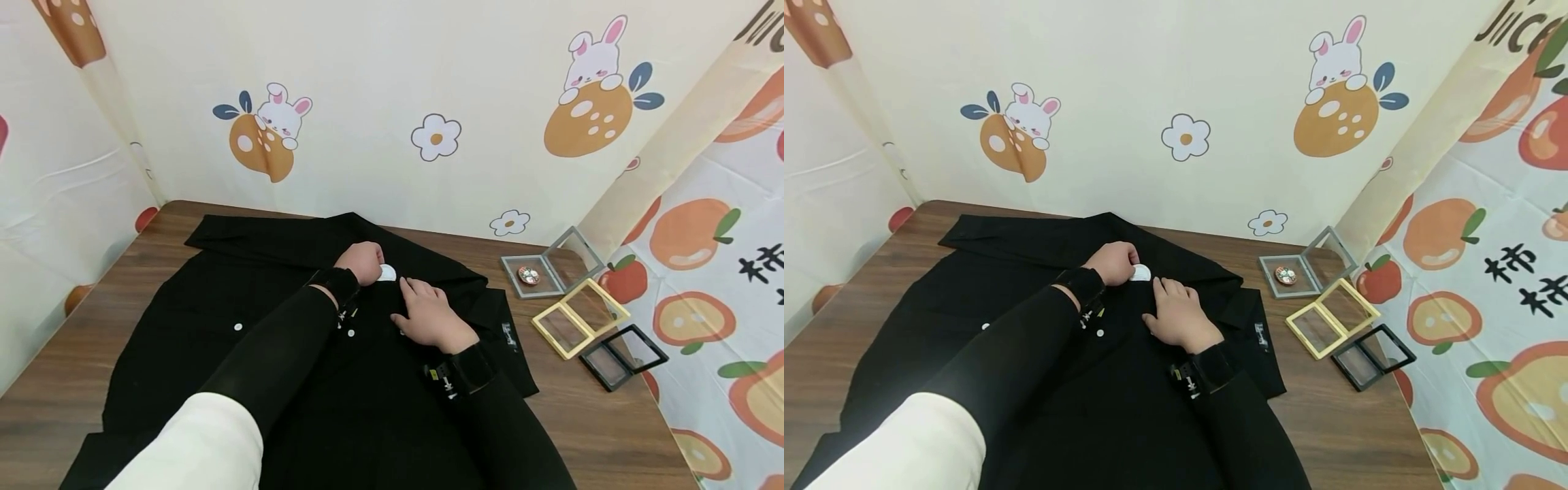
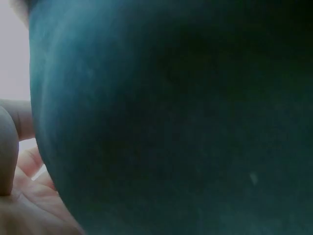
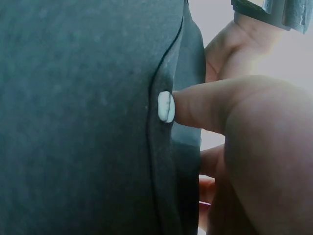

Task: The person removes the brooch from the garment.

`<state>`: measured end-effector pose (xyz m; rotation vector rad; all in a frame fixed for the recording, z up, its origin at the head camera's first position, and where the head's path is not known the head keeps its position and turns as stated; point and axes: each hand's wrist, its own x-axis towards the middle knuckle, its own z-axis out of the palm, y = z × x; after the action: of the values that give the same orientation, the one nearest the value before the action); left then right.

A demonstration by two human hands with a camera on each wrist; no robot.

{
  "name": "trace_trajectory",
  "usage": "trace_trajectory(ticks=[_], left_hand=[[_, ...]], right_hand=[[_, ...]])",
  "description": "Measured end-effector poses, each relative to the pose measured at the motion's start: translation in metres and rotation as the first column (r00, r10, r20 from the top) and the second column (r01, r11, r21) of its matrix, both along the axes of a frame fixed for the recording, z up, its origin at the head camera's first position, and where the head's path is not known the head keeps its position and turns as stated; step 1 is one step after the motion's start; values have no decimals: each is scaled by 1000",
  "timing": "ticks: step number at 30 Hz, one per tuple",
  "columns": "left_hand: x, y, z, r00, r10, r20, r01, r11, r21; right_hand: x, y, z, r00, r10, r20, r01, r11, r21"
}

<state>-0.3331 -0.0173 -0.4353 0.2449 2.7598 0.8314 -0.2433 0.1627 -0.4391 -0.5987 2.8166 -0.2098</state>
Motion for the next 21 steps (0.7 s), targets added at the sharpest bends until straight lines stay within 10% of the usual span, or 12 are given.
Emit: trace_trajectory(ticks=[21], left_hand=[[-1, -38, 6, 984, -168, -56, 169, 986, 3]], right_hand=[[5, -2, 7, 998, -68, 17, 68, 997, 43]])
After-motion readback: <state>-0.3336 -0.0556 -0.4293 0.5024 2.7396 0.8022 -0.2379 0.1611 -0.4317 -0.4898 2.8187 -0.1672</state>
